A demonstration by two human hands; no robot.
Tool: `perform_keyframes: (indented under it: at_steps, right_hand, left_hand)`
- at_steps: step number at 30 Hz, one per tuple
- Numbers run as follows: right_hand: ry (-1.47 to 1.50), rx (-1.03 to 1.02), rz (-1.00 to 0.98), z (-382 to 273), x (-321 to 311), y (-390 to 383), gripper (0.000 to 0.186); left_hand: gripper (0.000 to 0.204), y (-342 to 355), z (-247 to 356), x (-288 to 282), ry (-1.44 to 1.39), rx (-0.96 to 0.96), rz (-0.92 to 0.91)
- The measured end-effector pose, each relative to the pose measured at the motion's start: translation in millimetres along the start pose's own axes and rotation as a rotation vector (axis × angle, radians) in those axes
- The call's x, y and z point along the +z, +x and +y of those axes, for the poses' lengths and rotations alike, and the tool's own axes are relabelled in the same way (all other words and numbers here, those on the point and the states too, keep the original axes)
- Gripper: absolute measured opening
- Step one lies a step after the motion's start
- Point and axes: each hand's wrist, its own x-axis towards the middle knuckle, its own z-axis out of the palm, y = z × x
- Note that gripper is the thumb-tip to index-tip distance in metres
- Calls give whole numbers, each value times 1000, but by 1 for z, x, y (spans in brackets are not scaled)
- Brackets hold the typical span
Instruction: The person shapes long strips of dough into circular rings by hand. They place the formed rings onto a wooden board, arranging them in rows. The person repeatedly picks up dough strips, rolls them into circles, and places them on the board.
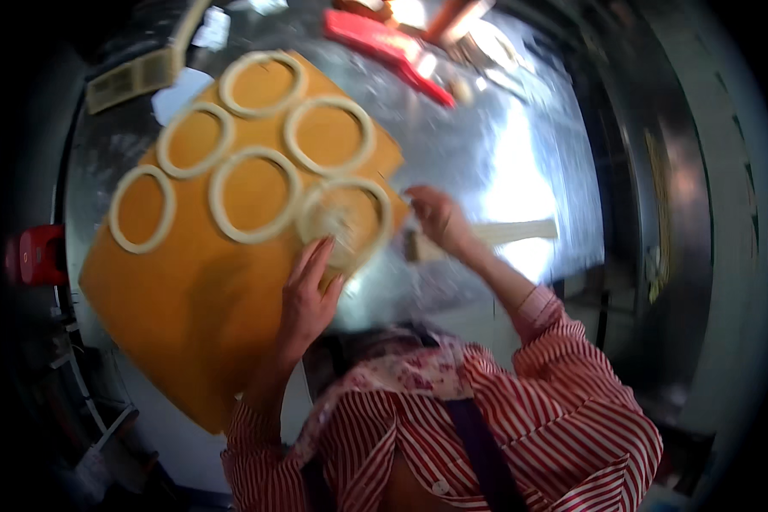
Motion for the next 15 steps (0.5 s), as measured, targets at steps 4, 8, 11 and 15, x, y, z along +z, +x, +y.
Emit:
perform_keyframes:
  at_steps: [4,8,11,15]
  right_hand:
    - [6,127,297,93,-77,-103,28]
    - [-226,242,233,159,-109,-196,38]
    - [-334,186,210,186,-107,-223,47]
    - [-472,145,159,202,-85,-220,59]
  left_hand:
    - [61,-26,44,118,39,90,-216]
    - [69,-30,69,228,220,241,-340]
    - [71,-12,81,296,410,271,-390]
    - [71,1,77,341,653,258,-431]
